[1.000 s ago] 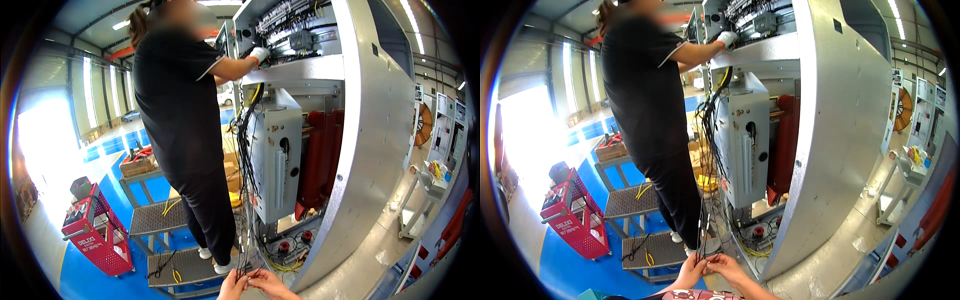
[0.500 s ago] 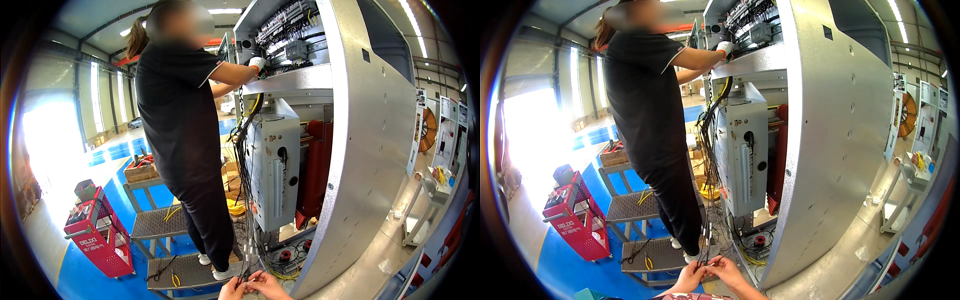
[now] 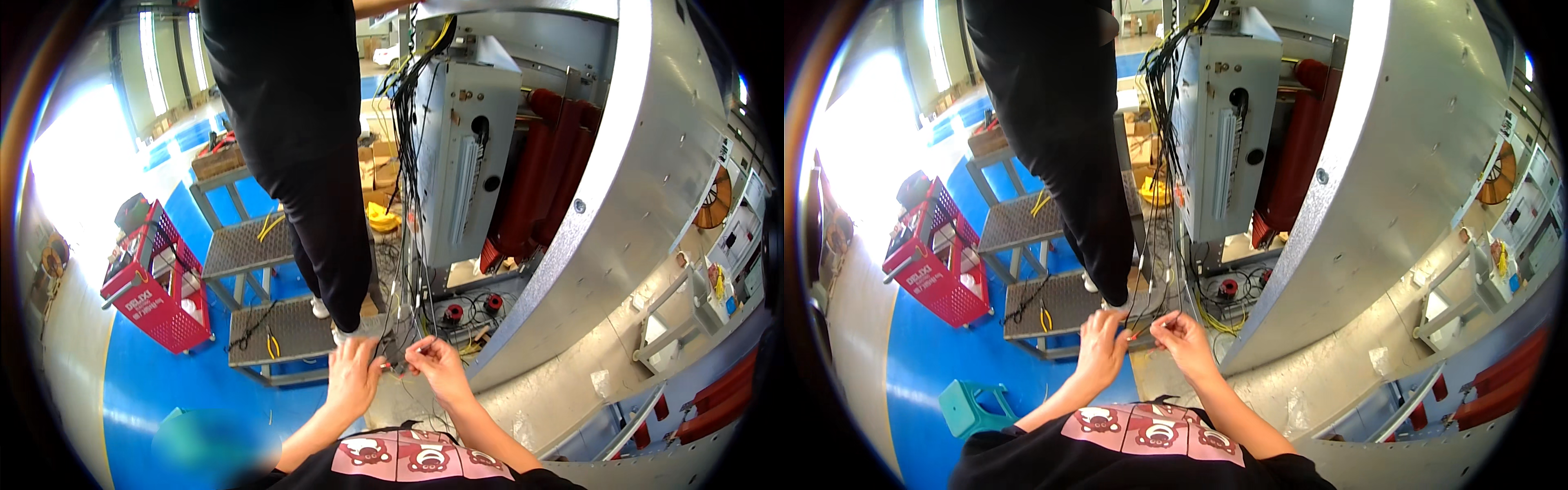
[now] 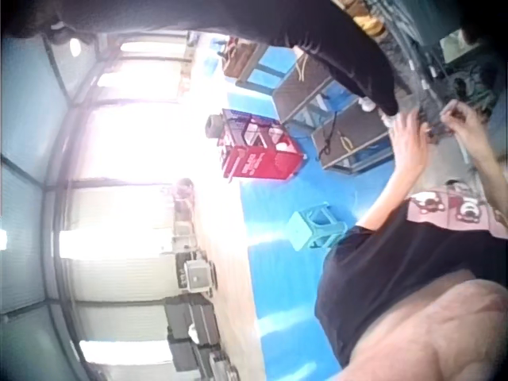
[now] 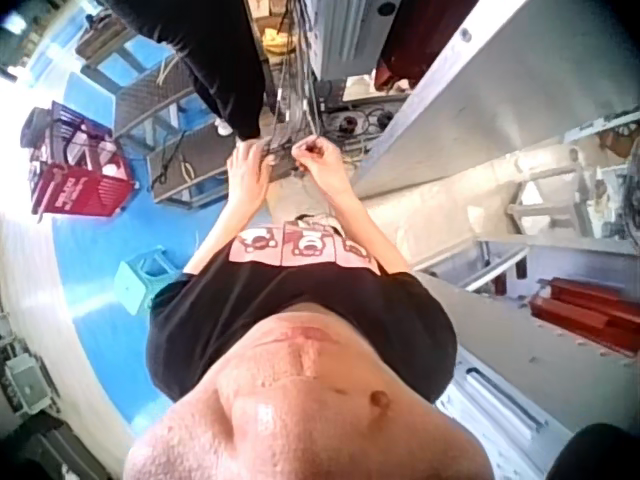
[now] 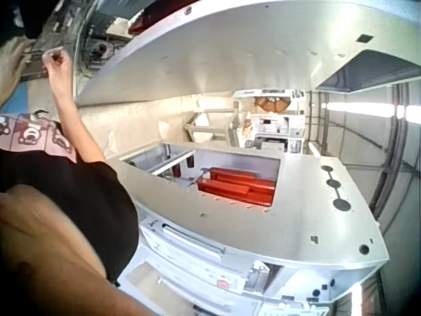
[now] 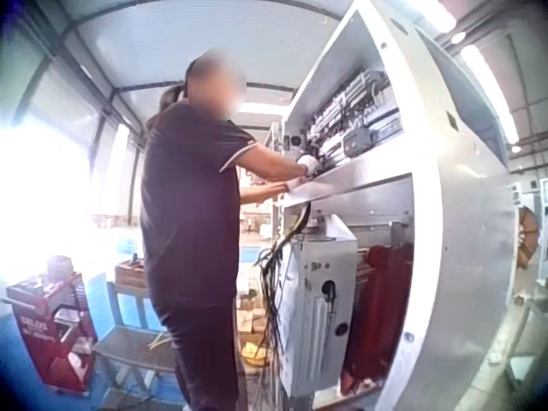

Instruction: The person strips the insulation from multiple black wires using pliers and organizes them inside an open electrical cabinet. Another person works on the upper section of the cabinet simultaneously.

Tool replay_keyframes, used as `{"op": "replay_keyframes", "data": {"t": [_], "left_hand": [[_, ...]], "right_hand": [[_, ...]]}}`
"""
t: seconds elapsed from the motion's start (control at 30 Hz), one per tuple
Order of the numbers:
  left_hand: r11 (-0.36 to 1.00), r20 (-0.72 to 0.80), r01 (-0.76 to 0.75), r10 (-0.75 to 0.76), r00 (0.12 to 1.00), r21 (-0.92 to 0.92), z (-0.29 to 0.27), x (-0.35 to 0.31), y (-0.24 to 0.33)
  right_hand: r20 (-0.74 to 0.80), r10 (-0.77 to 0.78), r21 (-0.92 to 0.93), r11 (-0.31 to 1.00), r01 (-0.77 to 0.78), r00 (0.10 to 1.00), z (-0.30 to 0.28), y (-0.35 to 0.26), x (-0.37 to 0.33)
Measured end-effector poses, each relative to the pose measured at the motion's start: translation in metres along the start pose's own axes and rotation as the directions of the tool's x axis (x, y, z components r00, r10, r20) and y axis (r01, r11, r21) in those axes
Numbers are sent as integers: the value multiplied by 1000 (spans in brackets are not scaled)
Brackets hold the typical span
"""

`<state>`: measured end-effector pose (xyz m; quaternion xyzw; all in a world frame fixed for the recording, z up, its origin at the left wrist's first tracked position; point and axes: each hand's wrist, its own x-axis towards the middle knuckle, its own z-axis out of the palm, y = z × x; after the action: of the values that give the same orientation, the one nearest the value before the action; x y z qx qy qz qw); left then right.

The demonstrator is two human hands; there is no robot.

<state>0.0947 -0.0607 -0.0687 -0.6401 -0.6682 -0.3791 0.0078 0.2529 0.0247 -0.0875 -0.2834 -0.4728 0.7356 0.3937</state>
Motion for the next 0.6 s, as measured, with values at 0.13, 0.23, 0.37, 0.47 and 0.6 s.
{"op": "replay_keyframes", "data": {"t": [0.13, 0.23, 0.37, 0.47, 0.6], "left_hand": [[947, 93, 113, -89, 992, -299, -5, -7, 14], [857, 129, 190, -145, 981, -479, 5, -4, 27], [988, 63, -65, 74, 995, -141, -8, 14, 31], [976, 103, -38, 62, 993, -215, -12, 22, 32], [824, 264, 126, 30, 964, -553, 3, 23, 14]], "right_hand": [[70, -36, -87, 995, 42, 997, 4, -12, 9], [121, -25, -136, 990, 41, 992, -8, -19, 15], [216, 27, -67, 998, -13, 976, -17, -26, 11], [322, 3, 13, 1000, -7, 947, -16, -33, 12], [367, -123, -128, 975, 181, 922, -16, -47, 19]]}}
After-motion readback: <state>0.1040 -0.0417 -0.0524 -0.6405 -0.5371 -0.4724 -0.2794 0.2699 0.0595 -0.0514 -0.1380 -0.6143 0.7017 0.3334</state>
